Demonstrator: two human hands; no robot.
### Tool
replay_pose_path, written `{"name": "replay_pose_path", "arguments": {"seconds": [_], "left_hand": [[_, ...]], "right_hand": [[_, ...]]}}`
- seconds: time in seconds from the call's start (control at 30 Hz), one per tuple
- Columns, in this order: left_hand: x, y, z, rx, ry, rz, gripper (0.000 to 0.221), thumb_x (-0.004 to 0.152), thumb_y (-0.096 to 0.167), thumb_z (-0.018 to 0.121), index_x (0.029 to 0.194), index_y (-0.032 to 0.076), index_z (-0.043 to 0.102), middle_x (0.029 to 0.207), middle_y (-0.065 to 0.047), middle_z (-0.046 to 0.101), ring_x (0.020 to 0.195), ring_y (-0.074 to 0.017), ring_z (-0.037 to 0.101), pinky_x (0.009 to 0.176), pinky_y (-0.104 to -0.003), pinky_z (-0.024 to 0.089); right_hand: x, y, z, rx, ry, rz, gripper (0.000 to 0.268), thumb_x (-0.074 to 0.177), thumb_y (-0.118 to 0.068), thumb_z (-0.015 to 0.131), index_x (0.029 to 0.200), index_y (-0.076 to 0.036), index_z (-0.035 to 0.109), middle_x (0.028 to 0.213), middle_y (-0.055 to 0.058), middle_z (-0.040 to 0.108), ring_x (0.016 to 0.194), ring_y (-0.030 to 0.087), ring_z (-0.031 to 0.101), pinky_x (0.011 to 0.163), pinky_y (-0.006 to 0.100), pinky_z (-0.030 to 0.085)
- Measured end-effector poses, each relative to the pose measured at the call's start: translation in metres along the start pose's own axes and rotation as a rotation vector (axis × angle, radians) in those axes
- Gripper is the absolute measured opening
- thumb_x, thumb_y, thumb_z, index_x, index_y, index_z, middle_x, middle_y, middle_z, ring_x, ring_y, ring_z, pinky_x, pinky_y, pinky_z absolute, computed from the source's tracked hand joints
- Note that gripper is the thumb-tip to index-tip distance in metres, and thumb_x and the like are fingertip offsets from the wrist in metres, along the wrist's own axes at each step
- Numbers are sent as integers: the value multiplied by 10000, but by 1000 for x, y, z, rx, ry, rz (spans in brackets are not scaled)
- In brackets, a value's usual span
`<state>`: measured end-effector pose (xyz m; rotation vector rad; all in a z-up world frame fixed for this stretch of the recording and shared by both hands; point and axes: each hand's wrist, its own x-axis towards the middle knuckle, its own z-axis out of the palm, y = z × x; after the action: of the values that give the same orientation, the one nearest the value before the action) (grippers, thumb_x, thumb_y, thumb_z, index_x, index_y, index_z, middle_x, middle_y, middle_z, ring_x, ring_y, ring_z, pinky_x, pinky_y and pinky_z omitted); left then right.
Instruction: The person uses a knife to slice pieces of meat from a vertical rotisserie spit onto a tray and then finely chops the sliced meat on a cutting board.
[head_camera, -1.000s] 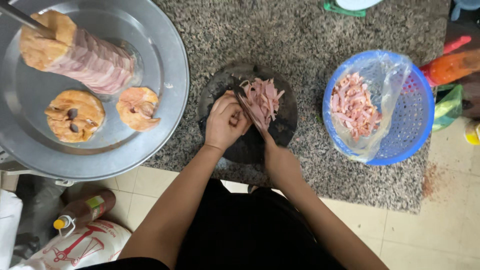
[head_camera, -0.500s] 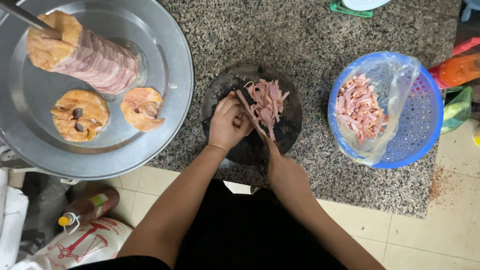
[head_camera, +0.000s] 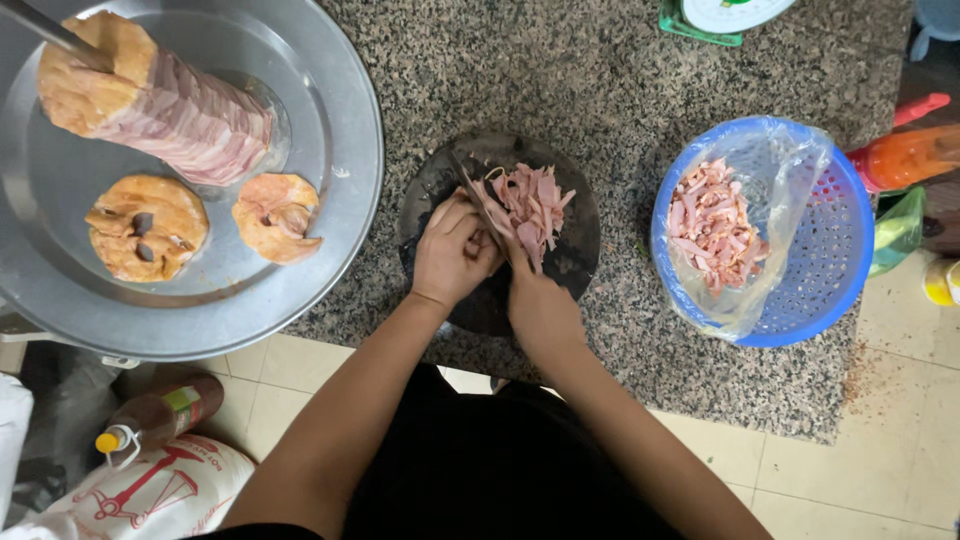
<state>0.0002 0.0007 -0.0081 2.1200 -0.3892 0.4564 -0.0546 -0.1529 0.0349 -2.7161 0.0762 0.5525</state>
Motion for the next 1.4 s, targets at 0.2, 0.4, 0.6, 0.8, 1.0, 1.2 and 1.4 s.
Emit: {"name": "replay_pose_path", "arguments": {"seconds": [0.2, 0.4, 0.6, 0.8, 1.0, 1.2, 1.4], "left_hand": [[3, 2, -3, -24, 1, 36, 179, 745, 73, 737, 870, 25, 617, 1077, -151, 651, 1217, -408, 605, 1011, -456, 520], [-1, -4, 3, -23, 28, 52, 145, 786, 51, 721, 896, 33, 630, 1095, -158, 653, 1230, -402, 611, 1028, -449, 520], [4, 1, 2, -16, 58, 71, 142, 785, 64, 724, 874, 36, 617, 1080, -147, 651, 1210, -405, 613, 1024, -456, 514], [2, 1, -3, -100, 21, -32, 131, 823, 60, 710, 922, 38, 628, 1082, -141, 660, 1112, -374, 633, 969, -440, 535], [7, 22, -21, -105, -28, 147, 190, 856, 0, 666, 1041, 38, 646, 1161, -130, 639, 1176, -367, 602, 1031, -475, 504], [16, 32, -14, -5, -477, 230, 274, 840, 72, 657, 1113, 49, 651, 1181, -103, 648, 1175, -305, 608, 991, -436, 522], [48, 10, 16, -16, -544, 416, 208, 864, 98, 643, 1070, 65, 653, 1143, -109, 649, 1212, -335, 610, 996, -451, 525]], "right_hand": [[-24, 18, 6, -27, -28, 12, 680, 952, -170, 464, 1598, -204, 255, 856, 283, 716, 715, 504, 699, 655, 622, 550], [10, 9, 24, -13, 52, 4, 652, 974, -129, 432, 1601, -244, 296, 882, 301, 707, 751, 513, 696, 683, 623, 552], [-2, 9, 8, 48, -12, 65, 715, 930, -144, 470, 1607, -254, 266, 858, 308, 698, 760, 526, 685, 691, 642, 528], [-42, 46, -1, 283, 234, -53, 371, 999, -222, 537, 1367, -176, 543, 853, 295, 713, 757, 494, 688, 686, 601, 538], [-51, 33, -23, 180, 281, 101, 382, 934, -250, 648, 1241, -52, 537, 801, 260, 711, 727, 471, 688, 666, 570, 527], [-61, 34, -20, 164, 393, -53, 337, 879, -198, 717, 1162, -62, 594, 974, 185, 718, 866, 396, 700, 731, 491, 553], [-73, 33, -11, 183, 403, -76, 315, 888, -183, 697, 1167, -60, 620, 1007, 191, 713, 863, 393, 696, 732, 490, 554]]}}
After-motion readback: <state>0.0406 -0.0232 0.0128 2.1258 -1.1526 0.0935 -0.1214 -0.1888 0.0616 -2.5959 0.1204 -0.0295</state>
